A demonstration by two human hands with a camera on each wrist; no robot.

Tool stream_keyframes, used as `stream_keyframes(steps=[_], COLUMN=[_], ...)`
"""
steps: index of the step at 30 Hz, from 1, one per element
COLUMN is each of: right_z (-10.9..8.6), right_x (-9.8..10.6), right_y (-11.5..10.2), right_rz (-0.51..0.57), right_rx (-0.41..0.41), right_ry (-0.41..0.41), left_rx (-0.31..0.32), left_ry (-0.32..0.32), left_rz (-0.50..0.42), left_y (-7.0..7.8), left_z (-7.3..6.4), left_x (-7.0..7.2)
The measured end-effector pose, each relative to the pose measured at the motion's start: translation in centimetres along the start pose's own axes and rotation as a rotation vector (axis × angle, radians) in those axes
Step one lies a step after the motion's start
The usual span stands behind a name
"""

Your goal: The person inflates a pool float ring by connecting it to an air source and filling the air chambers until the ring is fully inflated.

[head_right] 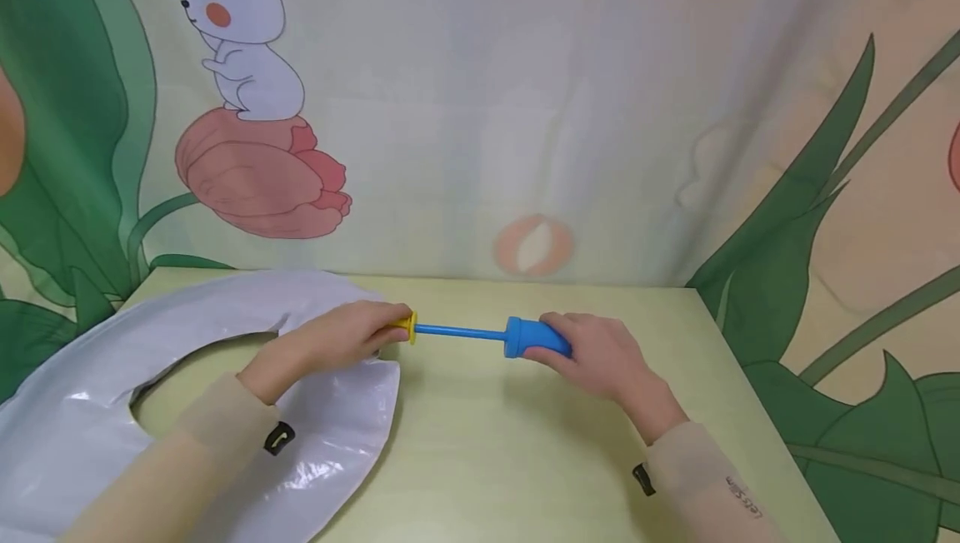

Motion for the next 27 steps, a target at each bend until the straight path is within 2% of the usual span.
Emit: stream_keyframes(steps=[3, 6, 8, 12, 16, 19, 23, 27], right_z=[-0.6, -0.6, -0.3, 0.8, 2.1, 2.7, 2.9, 2.4], right_x=[-0.3, -0.8, -0.8, -0.6, -0.7, -1.0, -1.6, -1.3], right_y=[0.8, 0.3, -0.4, -2.0, -4.2, -5.6, -6.1, -5.1], right_rz=[0.009, -0.005, -0.03, -0.091, -0.126, -0.127, -0.094, -0.048], right_rx=[-0.01, -0.008, -0.005, -0.007, 0.018, 0.042, 0.036, 0.02], right_ry=[0.012, 0.001, -0.006, -0.003, 0.015, 0.024, -0.002, -0.023], left_rx=[0.0, -0.02, -0.03, 0.008, 0.04, 0.025, -0.016, -0.039], left_ry=[0.013, 0.03, 0.044, 0.058, 0.042, 0.019, -0.018, -0.025], left_rz=[0.014, 0.043, 0.069, 0.09, 0.09, 0.077, 0.032, -0.018], left_y=[-0.2, 0.3, 0.8, 2.1, 3.0, 3.5, 3.3, 2.2], left_z=[-0.1, 0.3, 0.7, 2.0, 2.9, 3.2, 3.1, 2.5], left_x=[0.0, -0.2, -0.5, -1.0, -1.4, -1.8, -2.1, -1.3])
Point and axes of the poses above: each hand's wrist, its own z-axis towards the middle knuckle, its own x-axis out of the back of the hand, y = z × x, the point moved 4 cm from there along z, towards the middle knuckle, and after that the axes turned 13 degrees about -y, right-handed, at the moved point
